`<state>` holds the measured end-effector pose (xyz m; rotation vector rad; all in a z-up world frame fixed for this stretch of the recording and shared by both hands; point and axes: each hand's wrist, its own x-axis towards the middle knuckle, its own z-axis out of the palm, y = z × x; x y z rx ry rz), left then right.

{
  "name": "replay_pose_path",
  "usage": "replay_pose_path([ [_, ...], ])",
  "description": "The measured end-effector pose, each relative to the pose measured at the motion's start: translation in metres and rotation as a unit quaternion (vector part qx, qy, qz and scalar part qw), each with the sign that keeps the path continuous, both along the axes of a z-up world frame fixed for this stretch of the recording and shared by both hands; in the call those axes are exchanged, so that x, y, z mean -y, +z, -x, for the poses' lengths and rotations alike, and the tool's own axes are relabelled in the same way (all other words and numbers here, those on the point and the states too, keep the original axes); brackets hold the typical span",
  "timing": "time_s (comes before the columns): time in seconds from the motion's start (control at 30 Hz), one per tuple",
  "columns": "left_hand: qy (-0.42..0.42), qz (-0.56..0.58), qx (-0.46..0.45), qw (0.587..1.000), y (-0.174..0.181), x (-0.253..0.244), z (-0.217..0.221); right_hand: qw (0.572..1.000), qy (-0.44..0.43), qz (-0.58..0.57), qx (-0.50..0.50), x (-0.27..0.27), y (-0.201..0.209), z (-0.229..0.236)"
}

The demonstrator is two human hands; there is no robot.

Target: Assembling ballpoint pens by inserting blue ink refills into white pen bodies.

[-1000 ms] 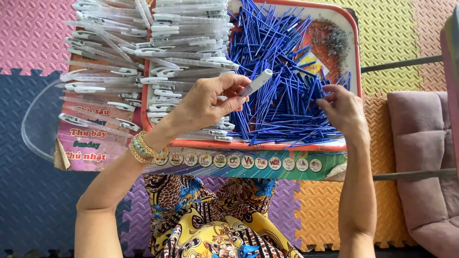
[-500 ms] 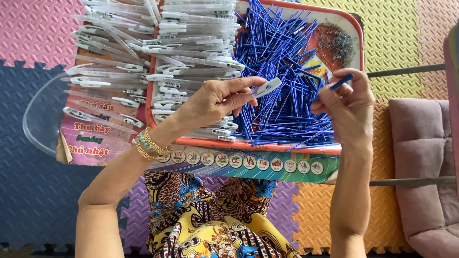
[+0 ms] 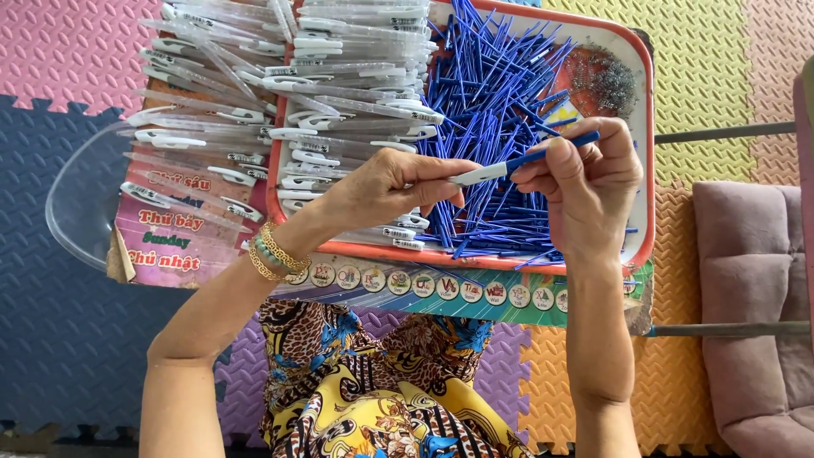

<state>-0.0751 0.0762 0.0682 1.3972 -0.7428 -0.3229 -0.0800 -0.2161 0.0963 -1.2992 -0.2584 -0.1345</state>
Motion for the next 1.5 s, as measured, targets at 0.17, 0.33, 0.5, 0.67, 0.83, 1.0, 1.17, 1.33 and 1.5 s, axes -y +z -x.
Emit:
replay_pose_path([
  [0.17, 0.000, 0.001, -0.008, 1.000, -0.004, -0.001, 0.000, 1.000, -0.004, 0.022, 0.023, -0.006, -0.005, 0.000],
  [0.33, -0.004, 0.003, -0.006, 1.000, -0.005, -0.002, 0.001, 0.997, 0.007, 0.054, 0.054, -0.019, 0.010, 0.001],
  [0.5, -0.001, 0.012, -0.015, 1.000, 0.001, -0.003, 0.005, 0.997, 0.029, 0.056, 0.049, -0.011, 0.013, 0.002],
  [0.67, 0.012, 0.014, -0.002, 1.000, 0.007, -0.002, 0.009, 0.988, -0.013, 0.124, 0.086, -0.016, 0.020, 0.012],
  [0.83, 0.022, 0.018, 0.012, 1.000, 0.013, -0.002, 0.012, 0.983, -0.016, 0.150, 0.102, -0.026, 0.030, 0.021],
  [1.0, 0.019, 0.024, 0.010, 0.999, 0.008, -0.003, 0.011, 0.983, -0.019, 0.150, 0.108, -0.022, 0.019, 0.018],
  [1.17, 0.019, 0.028, 0.000, 0.999, 0.005, -0.005, 0.010, 0.978, -0.017, 0.168, 0.120, -0.035, 0.023, 0.021],
  [1.33, 0.025, 0.033, -0.006, 0.999, 0.001, -0.005, 0.010, 0.974, -0.049, 0.153, 0.158, -0.048, 0.017, 0.021],
  [1.5, 0.019, 0.042, -0.010, 0.999, -0.001, -0.006, 0.007, 0.921, -0.142, 0.224, 0.285, -0.065, 0.010, 0.026],
])
